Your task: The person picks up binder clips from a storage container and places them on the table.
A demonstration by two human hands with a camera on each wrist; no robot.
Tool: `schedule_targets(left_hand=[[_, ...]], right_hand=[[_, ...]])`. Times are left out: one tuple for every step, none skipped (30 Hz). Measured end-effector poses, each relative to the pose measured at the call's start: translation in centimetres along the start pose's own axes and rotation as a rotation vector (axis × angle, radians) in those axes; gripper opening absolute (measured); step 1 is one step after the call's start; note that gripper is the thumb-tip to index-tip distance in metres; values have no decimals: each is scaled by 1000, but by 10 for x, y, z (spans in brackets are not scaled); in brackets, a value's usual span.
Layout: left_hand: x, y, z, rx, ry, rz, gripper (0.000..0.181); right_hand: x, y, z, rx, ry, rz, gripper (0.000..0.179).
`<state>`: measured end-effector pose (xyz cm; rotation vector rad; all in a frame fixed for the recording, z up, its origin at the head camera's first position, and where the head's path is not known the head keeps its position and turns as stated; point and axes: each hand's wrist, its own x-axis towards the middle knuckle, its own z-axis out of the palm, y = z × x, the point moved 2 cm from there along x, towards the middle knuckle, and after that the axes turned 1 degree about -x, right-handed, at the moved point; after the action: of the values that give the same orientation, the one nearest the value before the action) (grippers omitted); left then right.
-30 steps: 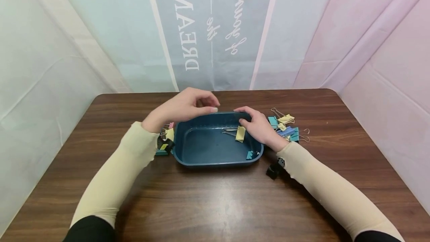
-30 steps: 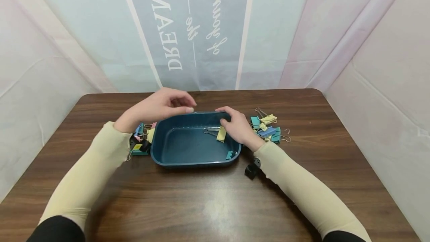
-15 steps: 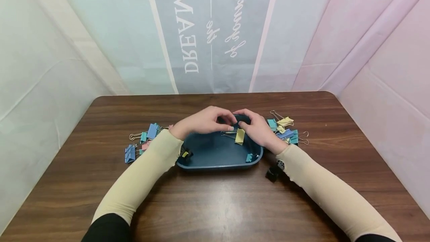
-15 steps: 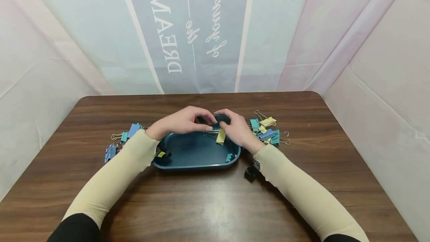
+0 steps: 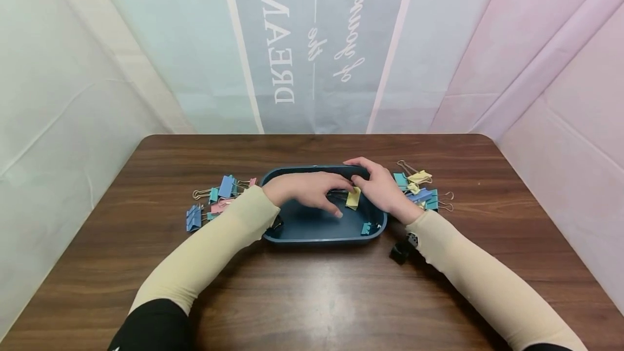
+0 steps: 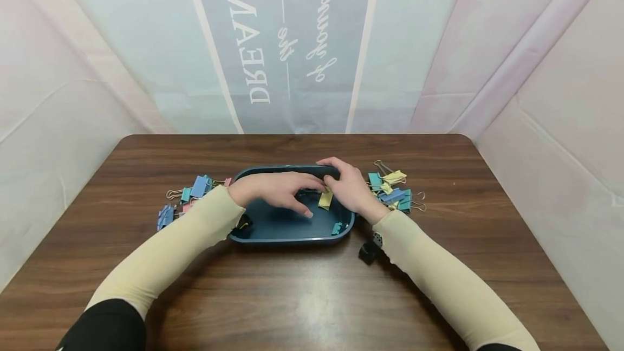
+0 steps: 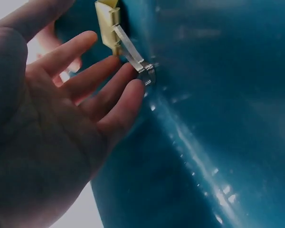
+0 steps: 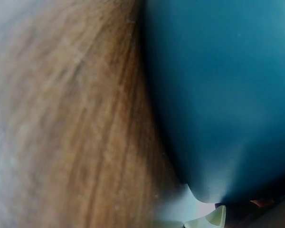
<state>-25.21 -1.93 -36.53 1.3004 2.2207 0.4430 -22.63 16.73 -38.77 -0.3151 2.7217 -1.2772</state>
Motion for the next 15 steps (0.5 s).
schedule_targets(left_hand=[[1, 1, 1, 13, -7, 2, 66], [1, 2, 2, 25, -11, 4, 66], [1, 2, 3, 40, -12, 8, 65], [2, 3, 3, 56, -11, 12, 64], [2, 4, 4, 70, -9, 14, 62], [2, 4, 4, 79, -5, 17, 59], [2, 5, 5, 86, 2, 19, 55], [2, 5, 5, 90, 8, 22, 51], [1, 5, 5, 94, 14, 26, 47], [1, 5, 5, 89, 19, 29, 43], [1, 6, 5, 88, 23, 30, 39], [2, 5, 5, 88, 26, 34, 35], [2, 5, 5, 92, 26, 40, 31], [2, 5, 6, 94, 26, 48, 29], [3, 5, 6, 98, 28, 55, 27]], right_hand=[[0, 0, 0, 0, 2, 2, 36], [0, 0, 0, -5, 1, 0, 36], [0, 1, 0, -4, 4, 3, 36], [0, 1, 0, -4, 2, 2, 36], [0, 1, 0, -4, 1, 1, 37], [0, 1, 0, -5, -1, 0, 37], [0, 1, 0, -4, 1, 0, 37], [-1, 1, 0, -3, 1, -1, 37], [-1, 1, 0, 1, 3, 2, 37], [-1, 1, 0, -1, 3, 0, 37], [-1, 1, 0, 1, 5, -1, 37], [-1, 1, 0, 0, 6, -3, 37], [-1, 1, 0, 0, 7, -5, 37], [-1, 1, 0, -1, 5, -7, 37], [-1, 1, 0, -2, 3, -9, 37]])
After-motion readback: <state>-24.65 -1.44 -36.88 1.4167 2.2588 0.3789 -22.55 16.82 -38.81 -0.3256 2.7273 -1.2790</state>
